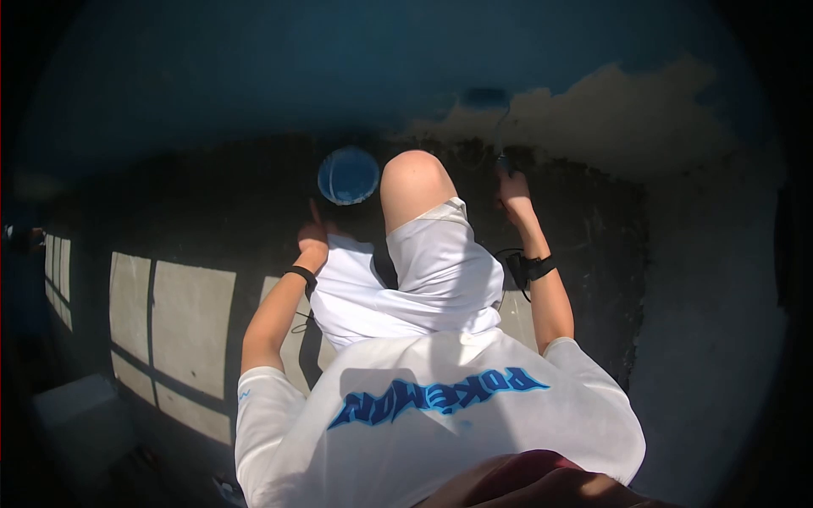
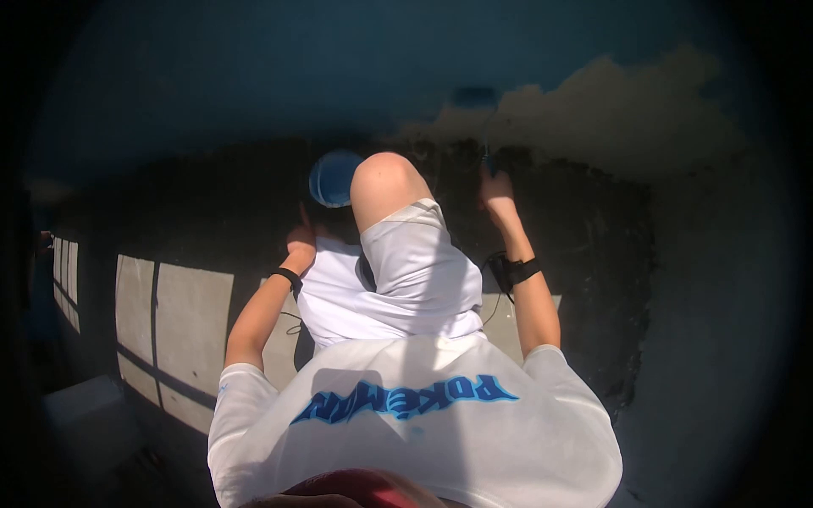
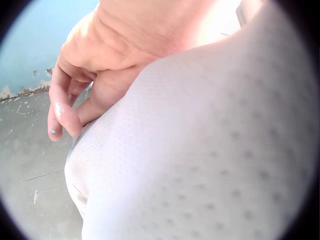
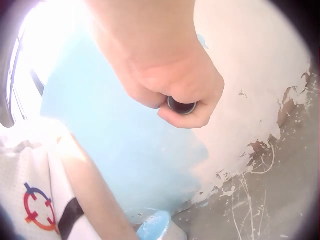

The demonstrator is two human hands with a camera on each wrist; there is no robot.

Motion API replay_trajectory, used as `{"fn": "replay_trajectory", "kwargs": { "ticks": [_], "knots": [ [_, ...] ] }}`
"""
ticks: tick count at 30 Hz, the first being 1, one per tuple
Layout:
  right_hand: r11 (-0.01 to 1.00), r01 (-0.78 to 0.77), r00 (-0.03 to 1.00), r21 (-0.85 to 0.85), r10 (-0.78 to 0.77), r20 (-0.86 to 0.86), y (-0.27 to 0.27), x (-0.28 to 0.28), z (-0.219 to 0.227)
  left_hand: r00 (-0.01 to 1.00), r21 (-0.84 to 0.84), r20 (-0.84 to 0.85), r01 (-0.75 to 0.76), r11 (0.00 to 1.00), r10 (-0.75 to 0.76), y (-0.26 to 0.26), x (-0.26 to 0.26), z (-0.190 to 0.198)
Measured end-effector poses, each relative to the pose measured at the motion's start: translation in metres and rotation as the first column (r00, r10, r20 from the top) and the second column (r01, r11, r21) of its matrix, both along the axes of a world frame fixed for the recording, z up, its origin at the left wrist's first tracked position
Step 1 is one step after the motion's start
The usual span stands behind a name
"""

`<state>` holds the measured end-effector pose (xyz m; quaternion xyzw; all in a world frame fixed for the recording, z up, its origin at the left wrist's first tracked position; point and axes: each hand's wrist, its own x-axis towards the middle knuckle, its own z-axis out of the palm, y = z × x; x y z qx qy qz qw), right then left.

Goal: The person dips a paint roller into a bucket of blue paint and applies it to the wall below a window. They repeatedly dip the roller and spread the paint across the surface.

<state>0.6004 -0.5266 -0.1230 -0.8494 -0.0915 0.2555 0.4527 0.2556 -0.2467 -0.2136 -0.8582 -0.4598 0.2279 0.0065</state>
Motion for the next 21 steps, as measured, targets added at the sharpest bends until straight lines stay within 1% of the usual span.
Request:
{"fn": "replay_trajectory", "kwargs": {
  "ticks": [1, 2, 4, 5, 7, 8, 10, 11, 13, 14, 15, 16, 17, 18, 19, 20, 21],
  "knots": [
    [0.972, 0.099, 0.968, 0.213, -0.045, -0.245, 0.001, -0.009, 0.038, 1.0, -0.005, -0.002, -0.006, 1.0, 0.006, 0.0, 0.0, -0.002],
    [0.974, 0.094, 0.968, 0.207, -0.041, -0.246, 0.001, -0.008, 0.059, 1.0, 0.023, -0.016, 0.014, 1.0, -0.013, 0.001, -0.002, -0.004],
    [0.901, 0.091, 0.903, 0.424, 0.104, -0.416, 0.005, -0.003, 0.084, 0.999, 0.048, -0.031, 0.03, 0.998, -0.028, 0.001, -0.002, -0.005],
    [0.903, 0.086, 0.902, 0.42, 0.109, -0.418, 0.009, 0.002, 0.089, 1.0, 0.035, -0.014, 0.018, 0.999, -0.017, 0.001, -0.002, -0.002],
    [0.906, 0.141, 0.815, 0.398, 0.122, -0.566, 0.022, 0.014, 0.091, 1.0, 0.022, -0.001, -0.004, 1.0, 0.004, 0.001, -0.004, -0.002],
    [0.908, 0.132, 0.813, 0.398, 0.13, -0.568, 0.032, 0.02, 0.084, 1.0, 0.028, 0.018, -0.019, 0.999, 0.019, 0.004, -0.005, -0.006],
    [0.85, 0.235, 0.789, 0.471, 0.116, -0.603, 0.046, 0.025, 0.052, 0.999, 0.024, 0.028, -0.047, 0.999, 0.046, 0.004, -0.012, -0.015],
    [0.854, 0.228, 0.786, 0.468, 0.122, -0.606, 0.053, 0.027, 0.036, 0.998, 0.045, 0.038, -0.046, 0.998, 0.044, 0.006, -0.013, -0.018],
    [0.836, 0.184, 0.727, 0.516, 0.237, -0.644, 0.07, 0.035, 0.0, 0.998, 0.066, 0.051, -0.051, 0.997, 0.048, 0.007, -0.014, -0.019],
    [0.837, 0.176, 0.729, 0.518, 0.243, -0.64, 0.078, 0.05, -0.044, 0.997, 0.072, 0.054, -0.05, 0.996, 0.046, 0.008, -0.013, -0.016],
    [0.838, 0.127, 0.67, 0.53, 0.322, -0.669, 0.082, 0.069, -0.102, 0.998, 0.077, 0.056, -0.046, 0.996, 0.042, 0.008, -0.01, -0.013],
    [0.837, 0.081, 0.602, 0.542, 0.392, -0.695, 0.086, 0.064, -0.104, 0.997, 0.075, 0.058, -0.049, 0.996, 0.045, 0.008, -0.009, -0.01],
    [0.863, 0.156, 0.628, 0.481, 0.289, -0.723, 0.087, 0.058, -0.104, 0.997, 0.014, 0.037, -0.062, 0.998, 0.062, 0.009, -0.007, -0.006],
    [0.868, 0.15, 0.628, 0.473, 0.286, -0.724, 0.084, 0.058, -0.101, 0.997, -0.051, 0.015, -0.079, 0.996, 0.08, 0.007, -0.005, -0.002],
    [0.874, 0.186, 0.624, 0.449, 0.247, -0.741, 0.082, 0.056, -0.087, 0.996, -0.063, 0.019, -0.088, 0.994, 0.09, 0.006, -0.003, -0.006],
    [0.879, 0.221, 0.62, 0.422, 0.207, -0.757, 0.078, 0.055, -0.07, 0.998, -0.018, 0.01, -0.054, 0.998, 0.054, 0.007, -0.003, -0.009],
    [0.886, 0.21, 0.622, 0.413, 0.204, -0.756, 0.069, 0.055, -0.048, 1.0, 0.027, -0.002, -0.017, 0.999, 0.017, 0.007, -0.004, -0.012]
  ]
}}
